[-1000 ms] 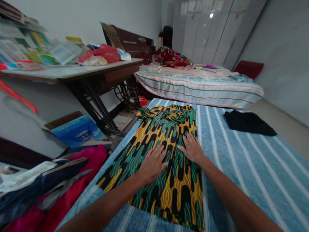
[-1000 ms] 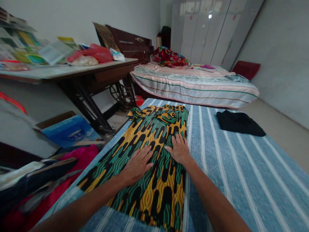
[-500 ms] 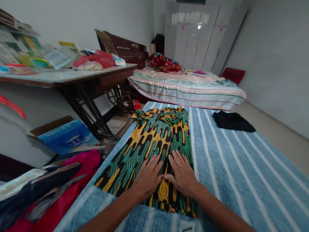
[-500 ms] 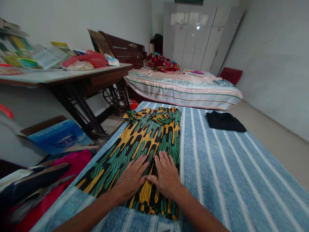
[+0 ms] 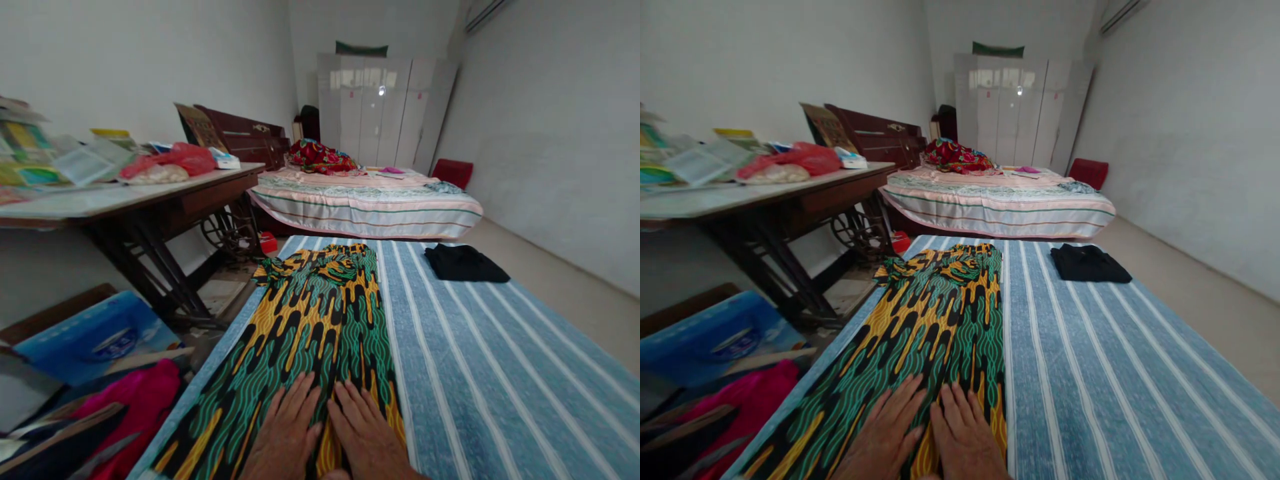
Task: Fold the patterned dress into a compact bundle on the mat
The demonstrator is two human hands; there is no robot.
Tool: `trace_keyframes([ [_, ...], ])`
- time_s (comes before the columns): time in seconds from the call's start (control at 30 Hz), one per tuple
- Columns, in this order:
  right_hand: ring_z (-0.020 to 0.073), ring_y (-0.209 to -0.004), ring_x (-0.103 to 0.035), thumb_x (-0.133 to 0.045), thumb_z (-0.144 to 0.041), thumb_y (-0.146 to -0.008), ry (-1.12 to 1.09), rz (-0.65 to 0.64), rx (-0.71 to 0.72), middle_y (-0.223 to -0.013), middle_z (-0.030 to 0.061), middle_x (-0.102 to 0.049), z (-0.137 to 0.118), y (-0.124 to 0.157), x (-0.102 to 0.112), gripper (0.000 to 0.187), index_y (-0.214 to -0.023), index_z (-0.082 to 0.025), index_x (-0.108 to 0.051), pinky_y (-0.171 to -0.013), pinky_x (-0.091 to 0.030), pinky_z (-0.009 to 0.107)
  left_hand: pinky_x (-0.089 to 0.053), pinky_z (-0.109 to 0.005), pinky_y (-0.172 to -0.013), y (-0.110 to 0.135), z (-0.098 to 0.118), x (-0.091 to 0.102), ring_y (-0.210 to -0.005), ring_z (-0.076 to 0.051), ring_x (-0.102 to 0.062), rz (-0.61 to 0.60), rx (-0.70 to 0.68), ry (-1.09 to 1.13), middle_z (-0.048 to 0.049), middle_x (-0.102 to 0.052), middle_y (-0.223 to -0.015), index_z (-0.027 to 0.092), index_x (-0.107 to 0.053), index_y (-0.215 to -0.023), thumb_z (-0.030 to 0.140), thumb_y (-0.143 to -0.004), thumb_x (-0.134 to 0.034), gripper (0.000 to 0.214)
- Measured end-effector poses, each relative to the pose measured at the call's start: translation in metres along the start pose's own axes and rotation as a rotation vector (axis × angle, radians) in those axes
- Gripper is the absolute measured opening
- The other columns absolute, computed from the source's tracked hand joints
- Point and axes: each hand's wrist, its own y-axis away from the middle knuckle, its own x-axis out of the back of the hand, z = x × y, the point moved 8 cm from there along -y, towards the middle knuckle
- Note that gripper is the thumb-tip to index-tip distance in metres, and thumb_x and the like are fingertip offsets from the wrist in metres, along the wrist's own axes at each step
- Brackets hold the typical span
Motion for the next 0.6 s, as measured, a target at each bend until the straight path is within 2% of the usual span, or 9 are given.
trace_keyframes([
  [0.1, 0.0267, -0.135, -0.021, -0.043, -0.056, -0.086, 0.023, 0.046, -0.061, -0.146, 0.0119, -0.027, 0.02, -0.016, 0.019, 0.067, -0.139, -0.016, -0.036, -0.108, -0.027, 0.044, -0.048, -0.034, -0.093, -0.005, -0.009, -0.002, -0.12, -0.02, -0.049, 0.039, 0.005, 0.05, -0.0052, -0.051, -0.133, 0.023, -0.051, -0.123, 0.028, -0.086, -0.046, 0.038],
  [0.17, 0.0265, -0.136, -0.02, -0.04, -0.052, -0.088, 0.047, 0.04, -0.165, -0.147, 0.0133, -0.025, 0.045, -0.037, 0.038, 0.064, -0.139, -0.013, -0.035, -0.108, -0.025, 0.044, -0.05, -0.033, -0.092, -0.016, -0.015, -0.005, -0.119, -0.02, -0.05, 0.044, 0.018, 0.1, -0.0055, -0.053, -0.131, 0.023, -0.053, -0.12, 0.03, -0.086, -0.046, 0.036],
  [0.3, 0.029, -0.135, -0.022, -0.034, -0.051, -0.091, 0.107, 0.013, -0.371, -0.145, 0.0189, -0.028, 0.109, -0.086, 0.062, 0.065, -0.136, -0.005, -0.037, -0.108, -0.022, 0.044, -0.048, -0.039, -0.095, -0.062, -0.02, -0.013, -0.122, -0.023, -0.047, -0.025, 0.032, 0.201, -0.008, -0.052, -0.132, 0.021, -0.053, -0.119, 0.027, -0.086, -0.044, 0.035],
  [0.37, 0.0295, -0.135, -0.021, -0.033, -0.051, -0.091, 0.143, -0.011, -0.43, -0.145, 0.0189, -0.028, 0.138, -0.103, 0.06, 0.065, -0.137, -0.005, -0.036, -0.108, -0.021, 0.045, -0.044, -0.042, -0.099, -0.094, -0.02, -0.019, -0.125, -0.023, -0.043, -0.108, 0.049, 0.244, -0.0085, -0.048, -0.136, 0.02, -0.052, -0.121, 0.024, -0.086, -0.042, 0.036],
  [0.47, 0.03, -0.135, -0.02, -0.032, -0.056, -0.09, 0.189, -0.064, -0.479, -0.146, 0.017, -0.028, 0.168, -0.11, 0.046, 0.069, -0.139, -0.008, -0.033, -0.108, -0.019, 0.048, -0.036, -0.046, -0.105, -0.136, -0.021, -0.032, -0.13, -0.024, -0.036, -0.249, 0.086, 0.282, -0.0097, -0.042, -0.14, 0.018, -0.049, -0.125, 0.024, -0.087, -0.041, 0.04],
  [0.53, 0.0298, -0.136, -0.019, -0.028, -0.06, -0.089, 0.207, -0.079, -0.503, -0.146, 0.0158, -0.026, 0.179, -0.105, 0.038, 0.072, -0.14, -0.01, -0.032, -0.108, -0.016, 0.049, -0.031, -0.048, -0.107, -0.155, -0.022, -0.043, -0.133, -0.024, -0.031, -0.323, 0.103, 0.297, -0.0101, -0.038, -0.143, 0.017, -0.048, -0.127, 0.025, -0.087, -0.041, 0.041],
  [0.6, 0.0291, -0.136, -0.017, -0.024, -0.063, -0.088, 0.219, -0.074, -0.519, -0.147, 0.0145, -0.024, 0.184, -0.099, 0.034, 0.074, -0.141, -0.011, -0.031, -0.108, -0.014, 0.049, -0.027, -0.05, -0.108, -0.163, -0.022, -0.056, -0.134, -0.025, -0.028, -0.371, 0.103, 0.303, -0.0105, -0.035, -0.144, 0.017, -0.047, -0.128, 0.028, -0.087, -0.042, 0.043],
])
